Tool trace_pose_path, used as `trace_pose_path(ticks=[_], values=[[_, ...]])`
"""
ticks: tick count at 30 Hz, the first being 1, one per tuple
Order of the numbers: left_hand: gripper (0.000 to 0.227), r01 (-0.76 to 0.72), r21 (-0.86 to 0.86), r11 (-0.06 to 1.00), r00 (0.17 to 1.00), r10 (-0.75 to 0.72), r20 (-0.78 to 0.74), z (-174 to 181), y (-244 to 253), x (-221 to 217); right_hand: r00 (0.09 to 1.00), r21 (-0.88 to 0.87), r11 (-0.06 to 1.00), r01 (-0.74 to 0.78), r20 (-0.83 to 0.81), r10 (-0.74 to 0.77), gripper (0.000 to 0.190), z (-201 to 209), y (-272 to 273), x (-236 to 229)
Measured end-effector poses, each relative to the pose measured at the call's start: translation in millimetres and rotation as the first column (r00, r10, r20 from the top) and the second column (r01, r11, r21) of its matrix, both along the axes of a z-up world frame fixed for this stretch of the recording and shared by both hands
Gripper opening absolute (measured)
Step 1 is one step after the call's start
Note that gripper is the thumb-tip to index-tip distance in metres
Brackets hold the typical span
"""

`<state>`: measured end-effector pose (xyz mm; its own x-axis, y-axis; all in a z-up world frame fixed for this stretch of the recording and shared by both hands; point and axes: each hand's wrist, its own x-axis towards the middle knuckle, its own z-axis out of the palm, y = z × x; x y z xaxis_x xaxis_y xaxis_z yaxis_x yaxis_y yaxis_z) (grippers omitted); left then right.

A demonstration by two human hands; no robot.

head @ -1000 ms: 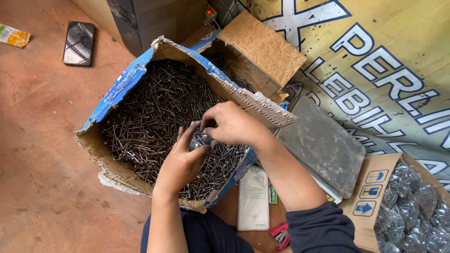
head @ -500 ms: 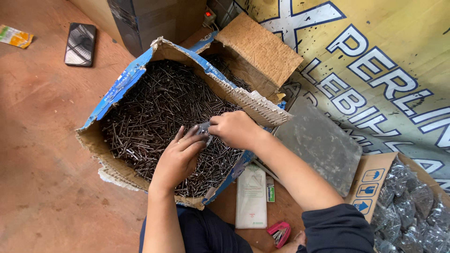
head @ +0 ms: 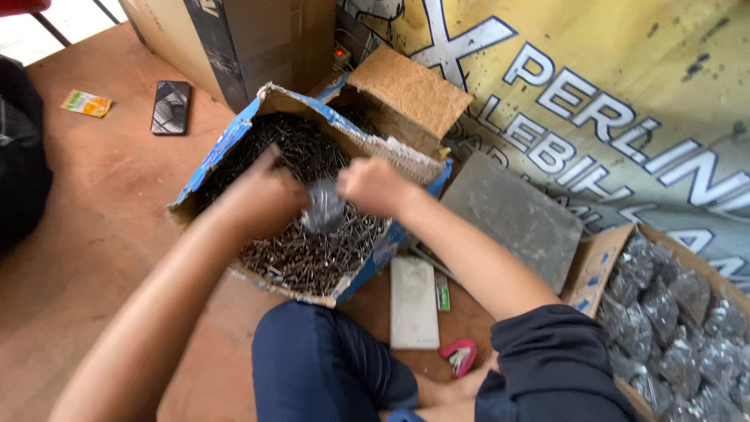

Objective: The person scoops nails from a large cardboard box into small plastic bags, weighs each bag on a digital scale, and seals them with a pink stapler. The sealed bags are then placed into a second cardboard box.

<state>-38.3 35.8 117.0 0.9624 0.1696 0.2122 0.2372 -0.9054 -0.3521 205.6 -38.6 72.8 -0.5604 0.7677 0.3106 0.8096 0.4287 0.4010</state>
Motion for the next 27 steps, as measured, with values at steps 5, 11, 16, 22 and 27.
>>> trace_pose_path(ticks=[5, 11, 16, 22, 27], values=[[0.013, 0.085, -0.034, 0.996, 0.975, -0.076, 0.208, 42.0, 4.1, -19.9, 0.970, 0.017, 0.997, 0.080, -0.232, -0.074, 0.019, 75.7, -41.2, -24.6], [0.009, 0.105, 0.049, 0.993, 0.983, -0.111, 0.149, 78.5, -40.8, -27.9, 0.975, -0.101, 0.976, 0.193, -0.092, -0.202, 0.025, 115.4, -89.3, -35.8], [0.016, 0.162, 0.073, 0.984, 0.987, -0.162, -0.009, 107.7, -88.7, -17.0, 0.962, -0.146, 0.951, 0.273, 0.060, -0.267, 0.023, 142.1, -142.1, -38.2], [0.019, 0.269, -0.291, 0.918, 0.957, -0.289, -0.028, 123.6, -148.3, 10.4, 0.968, -0.175, 0.952, 0.252, 0.065, -0.244, 0.024, 166.0, -255.0, -20.9], [0.018, 0.495, -0.507, 0.705, 0.811, -0.585, -0.021, 82.7, -184.7, 84.3, 0.886, -0.520, 0.795, 0.312, -0.142, -0.441, 0.013, 136.6, -305.4, 31.2]])
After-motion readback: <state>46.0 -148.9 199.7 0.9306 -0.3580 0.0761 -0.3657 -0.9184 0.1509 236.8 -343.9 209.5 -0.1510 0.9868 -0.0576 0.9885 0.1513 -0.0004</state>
